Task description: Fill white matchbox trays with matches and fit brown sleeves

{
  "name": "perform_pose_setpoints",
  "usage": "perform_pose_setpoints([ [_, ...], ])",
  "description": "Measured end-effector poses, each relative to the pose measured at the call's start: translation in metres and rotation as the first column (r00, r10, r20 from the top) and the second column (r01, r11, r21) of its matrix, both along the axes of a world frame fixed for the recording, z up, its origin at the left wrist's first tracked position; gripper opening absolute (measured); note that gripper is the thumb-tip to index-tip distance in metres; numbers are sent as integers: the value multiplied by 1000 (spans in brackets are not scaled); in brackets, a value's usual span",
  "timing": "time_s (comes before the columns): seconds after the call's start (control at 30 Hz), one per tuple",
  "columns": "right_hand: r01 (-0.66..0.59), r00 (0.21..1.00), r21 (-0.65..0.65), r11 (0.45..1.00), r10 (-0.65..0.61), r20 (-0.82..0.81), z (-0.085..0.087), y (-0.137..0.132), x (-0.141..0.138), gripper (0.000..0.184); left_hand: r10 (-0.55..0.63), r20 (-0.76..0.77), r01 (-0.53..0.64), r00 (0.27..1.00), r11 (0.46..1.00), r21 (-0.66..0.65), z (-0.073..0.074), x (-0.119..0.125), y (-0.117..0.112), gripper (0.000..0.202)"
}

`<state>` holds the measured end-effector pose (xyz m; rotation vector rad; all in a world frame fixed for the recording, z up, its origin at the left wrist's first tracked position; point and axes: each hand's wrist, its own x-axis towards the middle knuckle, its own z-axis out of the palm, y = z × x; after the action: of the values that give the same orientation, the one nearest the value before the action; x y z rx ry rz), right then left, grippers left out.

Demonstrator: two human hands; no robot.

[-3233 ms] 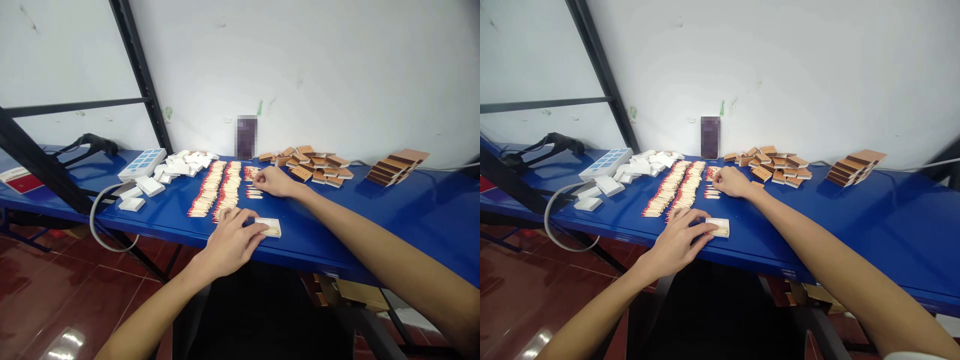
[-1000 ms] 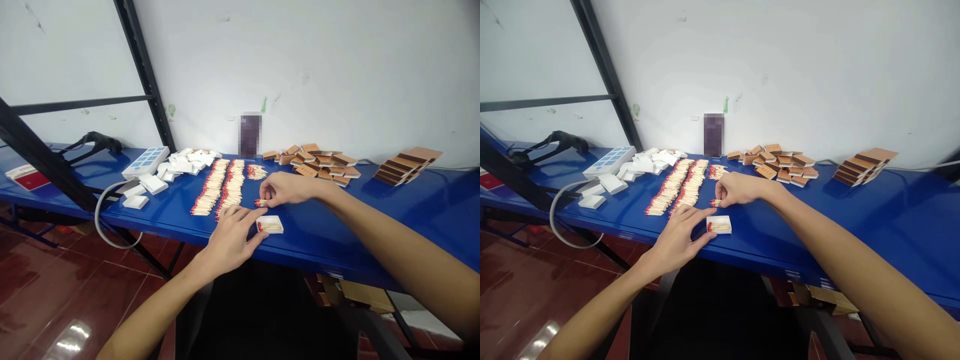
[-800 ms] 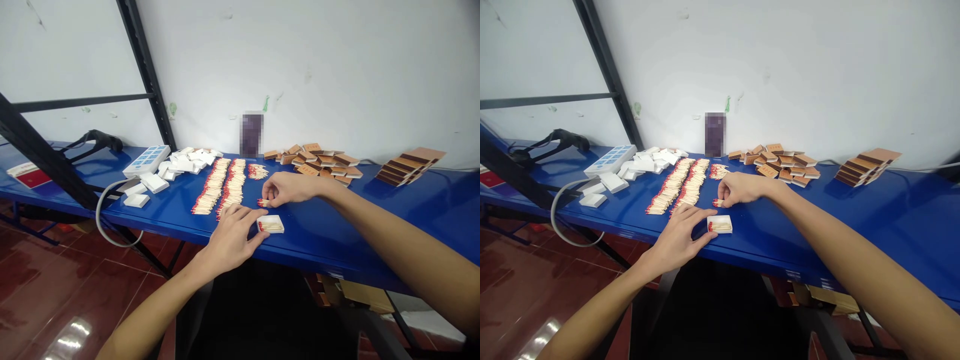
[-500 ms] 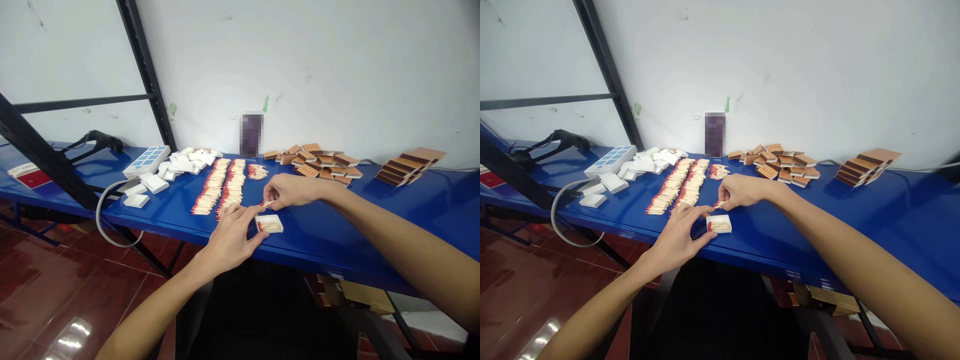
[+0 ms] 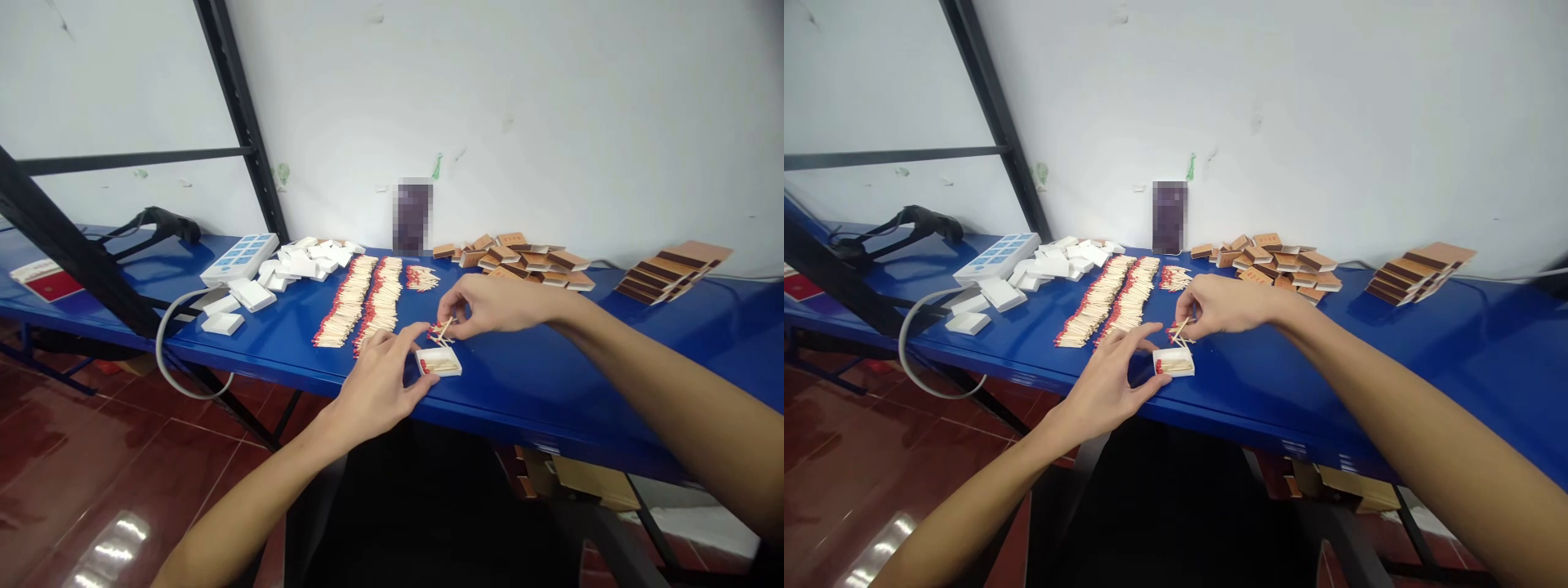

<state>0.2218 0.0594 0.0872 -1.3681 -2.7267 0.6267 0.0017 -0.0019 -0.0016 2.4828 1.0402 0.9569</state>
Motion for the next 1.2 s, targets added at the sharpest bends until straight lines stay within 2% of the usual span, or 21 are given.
perform_pose_setpoints([
  [0.13, -76, 997, -26, 997, 76, -5, 3, -14, -11, 18, 2, -5, -2, 1000, 1000, 3, -2, 0, 1, 56],
  [0.3, -60, 996, 8, 998, 60, 61, 0, -27, -24, 12, -8, 1, 8, 1000, 1000, -14, -2, 0, 2, 53],
  [0.43, -64, 996, 31, 997, 63, 59, -2, -30, -21, 13, -4, -8, 4, 1000, 1000, 0, -2, 0, 2, 50],
  [0.6, -89, 996, 22, 996, 90, -21, -7, -32, -17, 16, -1, -17, 2, 1000, 1000, 10, -2, 0, 2, 46],
  [0.8, -94, 995, 115, 989, 98, -29, -12, -34, -18, 14, -9, -11, 9, 1000, 1000, -3, 0, -1, 2, 44],
  [0.97, -67, 997, 141, 988, 71, -27, -9, -39, -16, 15, -4, 21, 4, 1000, 1000, -10, 1, 0, 1, 30],
  [1.07, -115, 991, 169, 979, 124, -44, -6, -44, -19, 17, -8, 34, 8, 999, 1000, -3, 0, 0, 2, 26],
  [1.2, -185, 977, 114, 976, 195, -82, -10, -46, -24, 14, -17, 47, 16, 999, 1000, 5, -2, 0, 4, 27],
])
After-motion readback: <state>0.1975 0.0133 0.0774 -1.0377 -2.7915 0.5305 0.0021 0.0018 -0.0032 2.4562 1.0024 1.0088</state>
